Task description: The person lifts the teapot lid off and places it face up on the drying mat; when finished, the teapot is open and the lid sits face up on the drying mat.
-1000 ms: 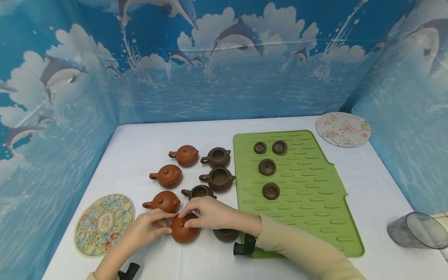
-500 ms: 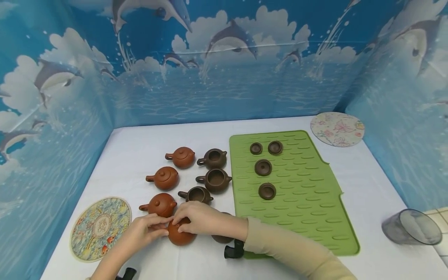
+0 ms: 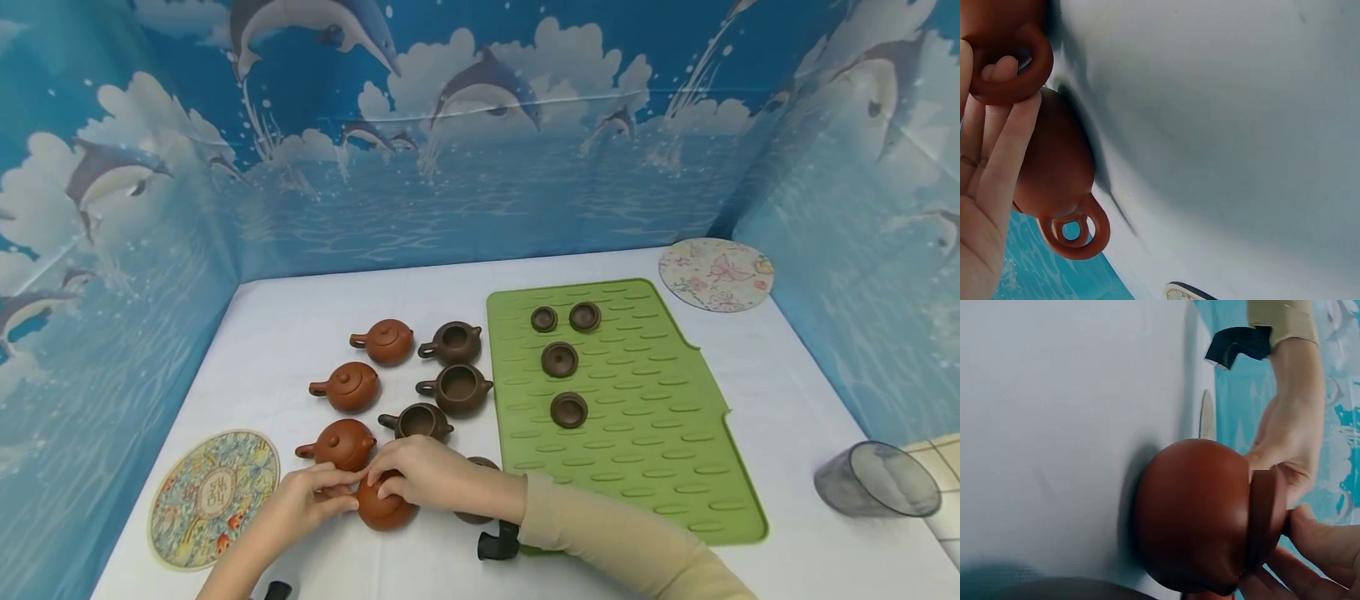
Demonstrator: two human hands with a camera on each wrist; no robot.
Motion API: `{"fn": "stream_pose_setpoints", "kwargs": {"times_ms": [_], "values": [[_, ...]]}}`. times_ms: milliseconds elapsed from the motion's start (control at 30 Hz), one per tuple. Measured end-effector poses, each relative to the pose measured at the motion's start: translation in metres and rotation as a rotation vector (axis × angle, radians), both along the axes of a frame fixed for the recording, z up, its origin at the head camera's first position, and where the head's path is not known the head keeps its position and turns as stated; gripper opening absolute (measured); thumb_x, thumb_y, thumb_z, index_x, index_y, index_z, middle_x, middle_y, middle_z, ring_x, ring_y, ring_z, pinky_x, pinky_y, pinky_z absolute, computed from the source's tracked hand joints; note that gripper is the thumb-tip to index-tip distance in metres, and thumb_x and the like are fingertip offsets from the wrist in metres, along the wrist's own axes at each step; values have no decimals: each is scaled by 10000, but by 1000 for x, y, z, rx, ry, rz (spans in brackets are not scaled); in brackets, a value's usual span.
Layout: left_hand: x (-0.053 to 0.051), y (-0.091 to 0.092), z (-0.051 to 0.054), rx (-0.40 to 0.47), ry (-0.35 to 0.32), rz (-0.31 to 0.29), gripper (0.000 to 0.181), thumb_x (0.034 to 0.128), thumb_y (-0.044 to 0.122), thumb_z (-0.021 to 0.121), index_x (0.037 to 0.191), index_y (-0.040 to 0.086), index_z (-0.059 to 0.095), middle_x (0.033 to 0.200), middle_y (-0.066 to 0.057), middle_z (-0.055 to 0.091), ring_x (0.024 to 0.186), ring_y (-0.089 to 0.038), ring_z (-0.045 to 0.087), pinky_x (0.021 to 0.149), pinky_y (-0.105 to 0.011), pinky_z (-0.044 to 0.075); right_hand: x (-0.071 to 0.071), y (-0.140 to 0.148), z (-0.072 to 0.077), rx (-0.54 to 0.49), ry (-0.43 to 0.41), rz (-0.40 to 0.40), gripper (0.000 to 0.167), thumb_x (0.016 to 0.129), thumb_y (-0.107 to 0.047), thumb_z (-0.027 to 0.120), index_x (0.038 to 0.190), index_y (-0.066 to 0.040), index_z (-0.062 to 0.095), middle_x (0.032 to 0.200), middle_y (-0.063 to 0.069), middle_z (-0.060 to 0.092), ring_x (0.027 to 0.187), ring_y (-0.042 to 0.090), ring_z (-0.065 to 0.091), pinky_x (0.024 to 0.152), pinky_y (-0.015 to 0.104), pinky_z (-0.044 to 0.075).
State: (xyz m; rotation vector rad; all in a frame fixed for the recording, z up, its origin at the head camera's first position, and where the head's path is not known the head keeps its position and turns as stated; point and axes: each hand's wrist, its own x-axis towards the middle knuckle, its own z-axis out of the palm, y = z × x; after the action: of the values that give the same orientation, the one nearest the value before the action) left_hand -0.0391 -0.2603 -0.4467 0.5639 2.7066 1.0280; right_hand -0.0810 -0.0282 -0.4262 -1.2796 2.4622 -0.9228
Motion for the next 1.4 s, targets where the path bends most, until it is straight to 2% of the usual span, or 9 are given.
{"fn": "stream_pose_setpoints", "kwargs": {"times_ms": [100, 300, 500, 667, 800, 1000, 1100, 1267, 1400], "values": [[1, 0, -1, 13, 15, -7, 302, 790, 166, 804, 1051, 20, 758, 813, 53, 653, 735, 4, 640, 618, -196, 550, -2, 7, 2, -47, -80, -31, 130, 932, -195, 686, 1042, -156, 743, 1076, -63, 722, 1040, -2, 620, 877, 98, 460], [1, -1, -3, 4, 18, 5, 329, 781, 160, 807, 1084, 42, 757, 825, 69, 654, 749, 18, 643, 635, -195, 556, -11, 35, 10, -194, -353, -163, 151, 951, -222, 665, 1078, -178, 736, 1087, -41, 729, 940, 8, 636, 780, 153, 496], [2, -1, -5, 19, 52, 2, 340, 762, 139, 817, 1085, 49, 759, 825, 80, 661, 754, 45, 630, 644, -194, 560, -26, 83, 18, -406, -622, -278, 238, 981, -199, 617, 1170, -72, 684, 1182, 114, 691, 1014, 147, 681, 841, 291, 573], [2, 0, -4, 34, 67, -7, 340, 774, 174, 810, 1085, 46, 759, 814, 79, 655, 750, 39, 621, 637, -194, 554, -40, 133, 20, -572, -780, -435, 349, 986, -170, 595, 1260, 47, 591, 1189, 134, 667, 1001, 137, 678, 899, 330, 568], [2, 0, -4, 28, 40, 6, 340, 783, 174, 804, 1094, 44, 756, 823, 80, 653, 760, 29, 633, 652, -196, 558, -52, 178, 15, -725, -863, -530, 386, 1006, -132, 552, 1301, 113, 505, 1124, 27, 667, 982, 102, 685, 886, 260, 563], [3, 0, -5, 11, 13, 30, 338, 780, 152, 805, 1098, 51, 755, 835, 90, 656, 765, 33, 634, 667, -196, 562, -68, 236, -2, -896, -933, -639, 144, 1023, -160, 540, 1141, -126, 616, 1078, -51, 665, 981, 84, 688, 893, 214, 545], [4, 0, -5, 9, 16, 36, 328, 779, 150, 806, 1088, 51, 758, 831, 93, 656, 760, 38, 629, 662, -197, 561, -74, 256, -13, -987, -996, -641, 148, 1038, -129, 497, 1131, -147, 610, 1086, -28, 672, 987, 107, 693, 898, 219, 545], [5, 0, -5, 22, 11, 40, 327, 780, 152, 806, 1087, 48, 758, 832, 89, 655, 762, 40, 626, 656, -196, 559, -81, 274, -31, -1006, -1057, -666, 228, 1062, -80, 401, 1285, -98, 443, 1078, -24, 686, 999, 93, 693, 914, 208, 534], [5, -1, -7, 35, 27, 38, 331, 774, 151, 810, 1082, 44, 758, 827, 87, 655, 757, 43, 625, 651, -196, 560, -83, 280, -42, -974, -1048, -687, 448, 1064, -71, 377, 1493, -11, 264, 1057, -46, 695, 989, 65, 687, 915, 187, 526]]}}
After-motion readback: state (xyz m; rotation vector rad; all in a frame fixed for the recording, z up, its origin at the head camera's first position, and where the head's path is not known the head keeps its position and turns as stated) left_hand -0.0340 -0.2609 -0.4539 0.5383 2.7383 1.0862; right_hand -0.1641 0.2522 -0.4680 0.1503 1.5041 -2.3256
